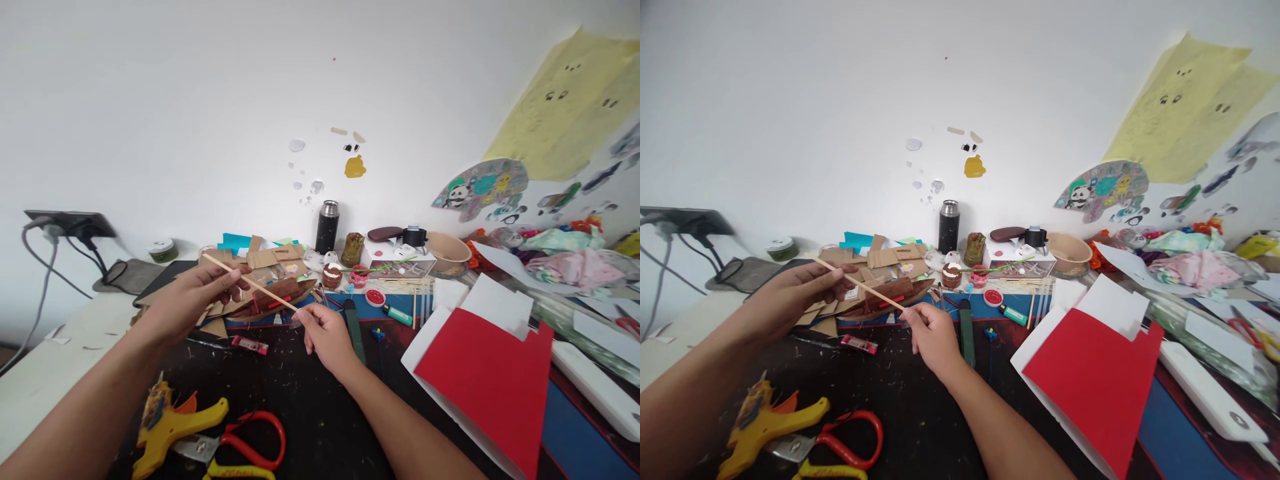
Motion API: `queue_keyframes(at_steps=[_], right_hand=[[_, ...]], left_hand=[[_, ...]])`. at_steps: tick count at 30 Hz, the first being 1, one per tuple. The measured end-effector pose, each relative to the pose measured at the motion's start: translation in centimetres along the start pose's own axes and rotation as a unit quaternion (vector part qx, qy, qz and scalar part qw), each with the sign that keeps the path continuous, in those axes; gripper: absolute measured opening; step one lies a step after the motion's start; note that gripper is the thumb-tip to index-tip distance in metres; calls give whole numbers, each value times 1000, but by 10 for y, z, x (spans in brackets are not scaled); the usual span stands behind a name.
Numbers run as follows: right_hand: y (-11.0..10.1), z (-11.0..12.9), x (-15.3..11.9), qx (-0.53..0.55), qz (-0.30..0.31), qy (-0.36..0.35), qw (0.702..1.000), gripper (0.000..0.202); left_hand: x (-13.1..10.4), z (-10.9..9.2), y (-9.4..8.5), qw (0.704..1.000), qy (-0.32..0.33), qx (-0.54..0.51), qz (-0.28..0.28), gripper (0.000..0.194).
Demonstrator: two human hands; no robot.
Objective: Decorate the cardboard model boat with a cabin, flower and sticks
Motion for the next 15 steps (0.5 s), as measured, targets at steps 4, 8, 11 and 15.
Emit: queue_keyframes(at_steps=[4, 8, 11, 15], right_hand=[[1, 2, 1, 18, 4, 4, 1000, 53], [-5, 5, 5, 47, -13, 16, 999, 61], [-12, 6, 9, 60, -39, 22, 997, 63], [-10, 4, 9, 69, -32, 26, 997, 63]], left_hand=[[4, 11, 0, 999, -42, -30, -8, 63], [11, 11, -9, 995, -67, -69, -39, 73], [13, 11, -15, 992, -81, -85, -53, 77], [11, 12, -14, 989, -98, -91, -56, 78]])
Point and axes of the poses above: each hand's wrist, its own x-axis towards the middle knuckle, its own y-axis out of the palm, z = x × y, the point moved 9 cm from there along x, towards the middle knuckle, and after that the axes turned 15 degrees about -z, right-handed, at the moved point
